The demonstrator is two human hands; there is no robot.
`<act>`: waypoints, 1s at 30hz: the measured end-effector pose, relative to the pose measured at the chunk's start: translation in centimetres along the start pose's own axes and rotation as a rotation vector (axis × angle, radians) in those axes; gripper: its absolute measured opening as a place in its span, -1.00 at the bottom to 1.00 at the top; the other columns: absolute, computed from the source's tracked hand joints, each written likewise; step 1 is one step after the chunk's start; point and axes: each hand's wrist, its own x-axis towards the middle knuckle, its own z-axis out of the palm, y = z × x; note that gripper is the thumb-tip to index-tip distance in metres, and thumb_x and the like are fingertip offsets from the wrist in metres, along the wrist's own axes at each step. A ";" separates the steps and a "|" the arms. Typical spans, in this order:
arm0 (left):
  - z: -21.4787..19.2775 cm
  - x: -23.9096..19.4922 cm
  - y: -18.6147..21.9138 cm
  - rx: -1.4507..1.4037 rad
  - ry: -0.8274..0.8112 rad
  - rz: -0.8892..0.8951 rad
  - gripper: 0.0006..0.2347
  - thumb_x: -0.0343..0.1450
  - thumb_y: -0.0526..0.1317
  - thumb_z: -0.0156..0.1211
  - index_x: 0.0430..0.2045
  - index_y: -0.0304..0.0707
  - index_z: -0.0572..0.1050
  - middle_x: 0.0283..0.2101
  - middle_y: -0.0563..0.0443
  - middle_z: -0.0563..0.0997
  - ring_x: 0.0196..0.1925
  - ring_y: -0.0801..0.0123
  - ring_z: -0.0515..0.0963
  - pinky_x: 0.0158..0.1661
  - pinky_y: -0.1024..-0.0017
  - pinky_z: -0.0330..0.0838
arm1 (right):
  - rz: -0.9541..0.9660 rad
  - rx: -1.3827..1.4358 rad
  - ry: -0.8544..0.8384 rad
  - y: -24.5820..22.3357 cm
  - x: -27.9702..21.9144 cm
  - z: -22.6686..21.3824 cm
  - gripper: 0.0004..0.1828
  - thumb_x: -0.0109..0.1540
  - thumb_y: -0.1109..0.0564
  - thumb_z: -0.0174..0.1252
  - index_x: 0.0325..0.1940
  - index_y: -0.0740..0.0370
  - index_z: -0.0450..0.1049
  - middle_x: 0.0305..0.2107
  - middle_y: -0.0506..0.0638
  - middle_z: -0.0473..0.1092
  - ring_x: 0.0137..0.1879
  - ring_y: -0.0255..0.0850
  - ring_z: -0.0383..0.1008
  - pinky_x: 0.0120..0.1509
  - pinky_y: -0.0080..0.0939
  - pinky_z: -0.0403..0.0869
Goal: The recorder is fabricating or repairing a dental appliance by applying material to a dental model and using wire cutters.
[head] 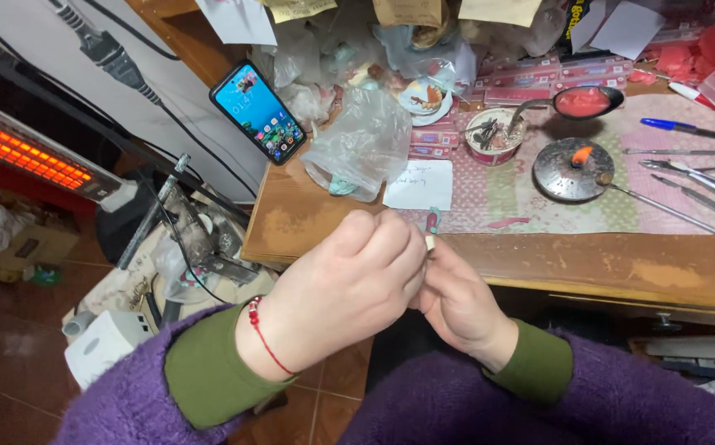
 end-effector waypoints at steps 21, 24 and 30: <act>8.7 -4.0 -1.7 -1.421 0.122 -0.395 -0.65 0.23 -0.10 0.54 -0.19 -0.18 0.60 -0.14 0.12 0.65 0.01 0.28 0.60 0.08 0.36 0.44 | -0.240 -0.327 -0.088 -0.9 -0.5 -1.0 -0.89 0.37 0.26 0.06 -0.03 0.32 0.35 -0.26 0.09 0.50 -0.21 -0.23 0.60 -0.14 -0.27 0.55; 9.4 -4.1 -1.1 -1.497 0.137 -0.407 -0.61 0.19 -0.08 0.56 -0.19 -0.19 0.61 -0.16 0.12 0.66 -0.01 0.30 0.59 0.08 0.36 0.42 | -0.607 -0.430 -0.081 -1.5 -0.5 0.7 -0.73 0.32 0.33 0.19 -0.04 0.19 0.23 -0.10 -0.04 0.31 -0.04 -0.41 0.43 0.05 -0.37 0.50; 8.3 -4.0 -1.4 -1.295 0.161 -0.408 -0.63 0.22 -0.09 0.51 -0.14 -0.17 0.62 -0.12 0.11 0.67 0.01 0.25 0.57 0.10 0.33 0.41 | -0.535 -0.952 0.069 -3.8 -1.2 0.4 -0.90 0.20 0.31 0.26 -0.22 0.30 0.49 -0.19 -0.08 0.32 -0.22 -0.44 0.30 -0.17 -0.46 0.33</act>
